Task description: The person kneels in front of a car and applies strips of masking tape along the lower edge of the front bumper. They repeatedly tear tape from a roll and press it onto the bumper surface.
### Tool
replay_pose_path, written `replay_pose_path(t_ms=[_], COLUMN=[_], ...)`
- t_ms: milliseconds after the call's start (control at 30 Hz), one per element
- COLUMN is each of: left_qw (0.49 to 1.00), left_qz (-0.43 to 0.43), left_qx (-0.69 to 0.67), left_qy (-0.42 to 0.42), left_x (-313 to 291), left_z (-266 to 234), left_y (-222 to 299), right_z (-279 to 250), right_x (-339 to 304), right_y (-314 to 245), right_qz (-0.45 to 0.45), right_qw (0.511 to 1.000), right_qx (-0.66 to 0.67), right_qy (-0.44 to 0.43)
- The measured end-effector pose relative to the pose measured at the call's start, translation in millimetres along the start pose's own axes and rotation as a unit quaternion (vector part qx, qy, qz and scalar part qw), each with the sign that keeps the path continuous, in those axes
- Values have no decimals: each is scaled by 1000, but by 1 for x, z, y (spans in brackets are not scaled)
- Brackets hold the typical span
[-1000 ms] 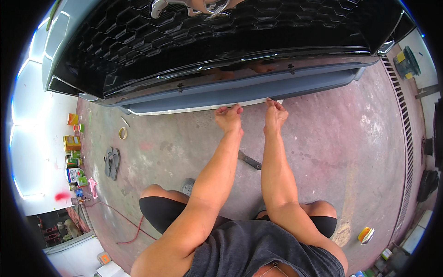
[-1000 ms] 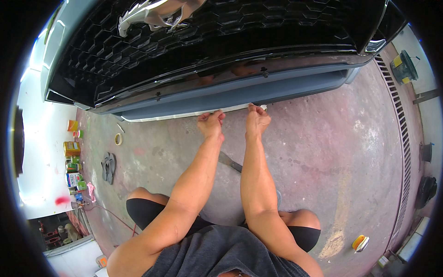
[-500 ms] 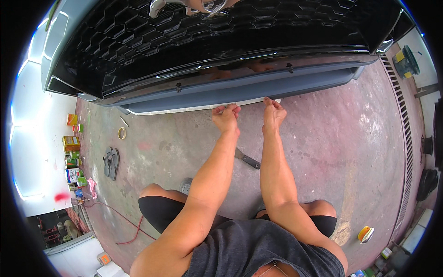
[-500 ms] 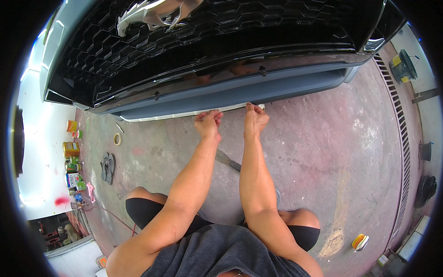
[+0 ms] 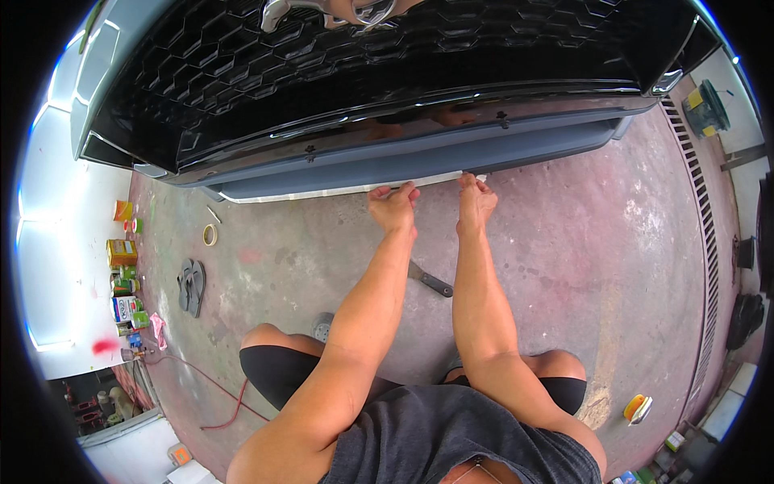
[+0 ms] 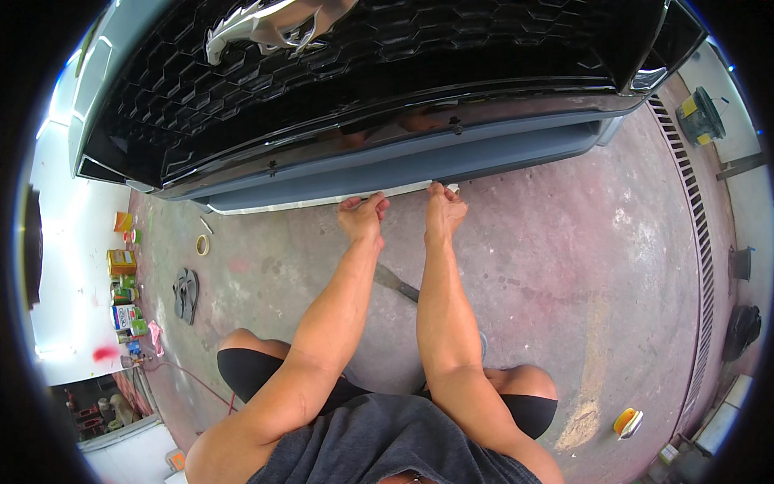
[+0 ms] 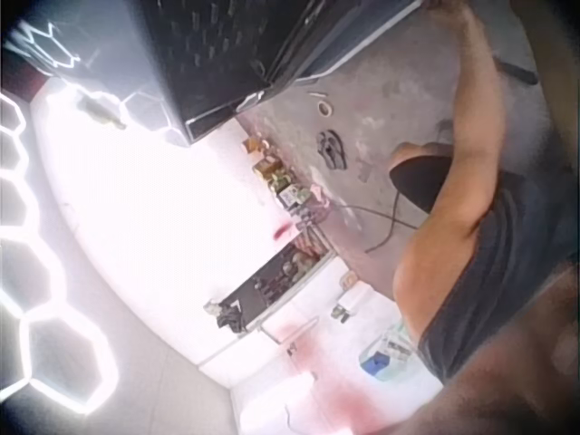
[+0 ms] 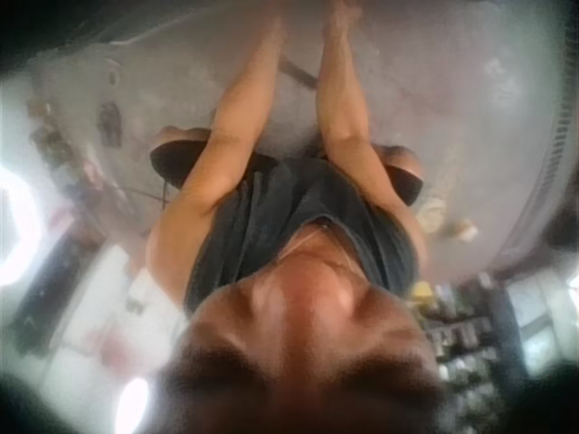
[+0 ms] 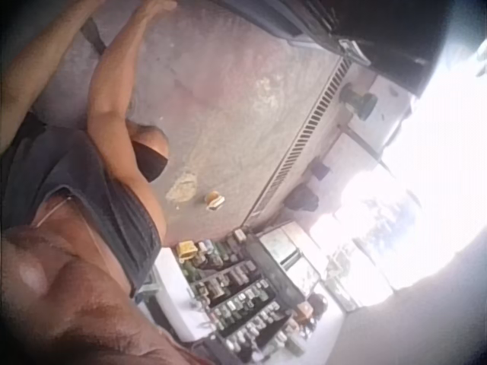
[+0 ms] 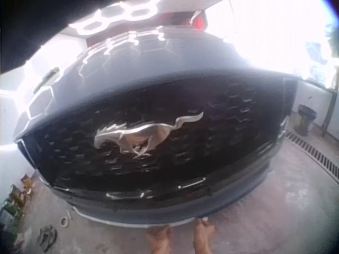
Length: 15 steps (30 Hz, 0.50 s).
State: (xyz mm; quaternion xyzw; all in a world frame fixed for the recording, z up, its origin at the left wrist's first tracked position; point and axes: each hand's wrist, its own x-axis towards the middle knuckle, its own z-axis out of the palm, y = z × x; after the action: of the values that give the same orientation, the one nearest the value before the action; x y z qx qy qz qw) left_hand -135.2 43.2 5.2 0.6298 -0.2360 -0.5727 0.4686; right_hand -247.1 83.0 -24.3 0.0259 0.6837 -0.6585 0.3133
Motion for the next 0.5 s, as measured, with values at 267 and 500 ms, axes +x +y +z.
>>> replay_pose_path(t_ms=[267,500], left_qw=[1000,1000], left_qz=[-1,10], left_qx=[-12,-7], left_qy=[-1,17], left_x=[2,4], left_z=[0,3], left_y=[-3,-4], right_z=[-1,0], right_x=[1,9], right_y=[5,13], right_qz=[-8,-21], right_qw=[1000,1000], right_qx=[11,16], right_qy=[0,-1])
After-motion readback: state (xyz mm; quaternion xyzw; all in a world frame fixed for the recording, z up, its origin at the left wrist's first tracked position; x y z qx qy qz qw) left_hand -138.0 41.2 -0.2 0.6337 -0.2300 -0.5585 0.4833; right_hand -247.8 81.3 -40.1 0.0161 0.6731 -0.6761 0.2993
